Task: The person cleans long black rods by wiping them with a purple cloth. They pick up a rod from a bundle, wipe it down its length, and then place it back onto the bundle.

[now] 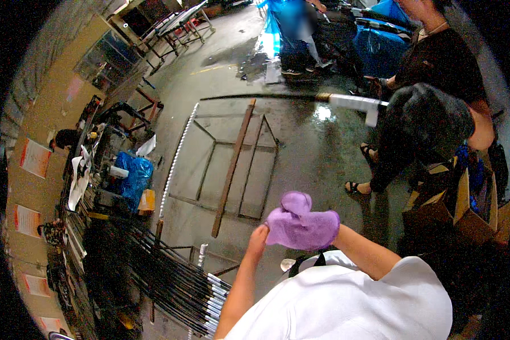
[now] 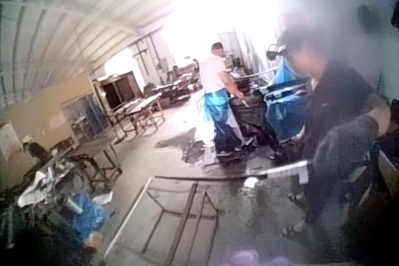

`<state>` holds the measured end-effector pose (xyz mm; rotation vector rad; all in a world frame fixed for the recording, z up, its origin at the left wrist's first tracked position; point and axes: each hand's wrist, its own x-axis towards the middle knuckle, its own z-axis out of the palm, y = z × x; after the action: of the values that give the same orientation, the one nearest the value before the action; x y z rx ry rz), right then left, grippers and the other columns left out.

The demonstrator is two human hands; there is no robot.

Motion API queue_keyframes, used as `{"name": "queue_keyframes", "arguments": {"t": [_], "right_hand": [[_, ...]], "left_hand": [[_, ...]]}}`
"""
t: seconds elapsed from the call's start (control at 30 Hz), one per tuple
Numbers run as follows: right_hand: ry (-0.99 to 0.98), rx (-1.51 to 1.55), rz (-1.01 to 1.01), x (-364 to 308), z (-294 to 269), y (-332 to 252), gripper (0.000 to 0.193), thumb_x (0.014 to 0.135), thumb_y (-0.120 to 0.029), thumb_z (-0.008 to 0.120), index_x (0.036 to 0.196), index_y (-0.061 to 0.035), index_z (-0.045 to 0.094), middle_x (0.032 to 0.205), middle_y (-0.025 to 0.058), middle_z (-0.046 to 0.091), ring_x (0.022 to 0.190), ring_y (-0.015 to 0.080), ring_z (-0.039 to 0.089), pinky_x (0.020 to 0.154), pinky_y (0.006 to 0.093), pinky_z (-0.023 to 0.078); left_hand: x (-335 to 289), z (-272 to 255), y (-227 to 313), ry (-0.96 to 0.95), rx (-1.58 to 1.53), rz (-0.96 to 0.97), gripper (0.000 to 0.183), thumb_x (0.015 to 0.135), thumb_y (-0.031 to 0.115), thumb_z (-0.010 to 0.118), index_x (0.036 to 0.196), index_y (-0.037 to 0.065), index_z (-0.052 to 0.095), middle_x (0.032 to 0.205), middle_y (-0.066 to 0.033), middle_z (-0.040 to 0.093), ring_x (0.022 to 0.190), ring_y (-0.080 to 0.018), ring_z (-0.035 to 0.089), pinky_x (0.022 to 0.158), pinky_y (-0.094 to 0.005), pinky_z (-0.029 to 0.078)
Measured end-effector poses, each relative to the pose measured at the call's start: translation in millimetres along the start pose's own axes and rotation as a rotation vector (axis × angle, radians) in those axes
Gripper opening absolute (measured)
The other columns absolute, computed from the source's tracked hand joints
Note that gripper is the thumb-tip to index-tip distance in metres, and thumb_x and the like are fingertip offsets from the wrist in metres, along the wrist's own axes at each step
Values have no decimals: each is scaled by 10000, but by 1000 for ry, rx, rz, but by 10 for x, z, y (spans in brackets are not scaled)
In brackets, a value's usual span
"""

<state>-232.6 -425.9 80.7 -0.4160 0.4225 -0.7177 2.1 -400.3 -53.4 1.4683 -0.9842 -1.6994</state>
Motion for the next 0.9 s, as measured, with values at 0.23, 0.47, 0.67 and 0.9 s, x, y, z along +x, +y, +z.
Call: {"name": "queue_keyframes", "arguments": {"t": [0.23, 0.47, 0.67, 0.9], "right_hand": [[132, 129, -95, -493, -620, -422, 384, 856, -332, 443, 1111, -54, 511, 1088, 187, 548, 997, 360, 515, 876, 446, 409], [164, -98, -143, -865, -970, -825, 402, 850, -355, 453, 1112, -54, 497, 1082, 197, 547, 995, 362, 523, 873, 450, 421], [26, -126, -38, -474, -935, -816, 465, 881, -373, 417, 1204, -40, 406, 1236, 193, 454, 1117, 315, 466, 926, 427, 382], [-206, -565, 19, 519, -538, -491, 415, 895, -221, 459, 1262, -36, 398, 1253, 128, 457, 1154, 218, 448, 937, 347, 383]], "left_hand": [[396, 2265, 2164, -698, -595, 377, 565, 909, 324, 431, 1352, 37, 229, 1396, -126, 277, 1298, -218, 243, 1072, -330, 162], [182, 2485, 2650, -673, -1259, 506, 233, 908, 271, 448, 1031, 80, 501, 1075, -76, 541, 1144, -230, 443, 1038, -379, 265], [-107, 1508, 2865, -200, -1447, 698, 160, 915, 253, 455, 901, 93, 454, 675, 10, 364, 627, -104, 371, 599, -259, 360], [-843, 796, 2314, 330, -747, 570, 277, 906, 297, 475, 1060, 73, 430, 656, 6, 362, 574, -121, 375, 515, -260, 330]]}}
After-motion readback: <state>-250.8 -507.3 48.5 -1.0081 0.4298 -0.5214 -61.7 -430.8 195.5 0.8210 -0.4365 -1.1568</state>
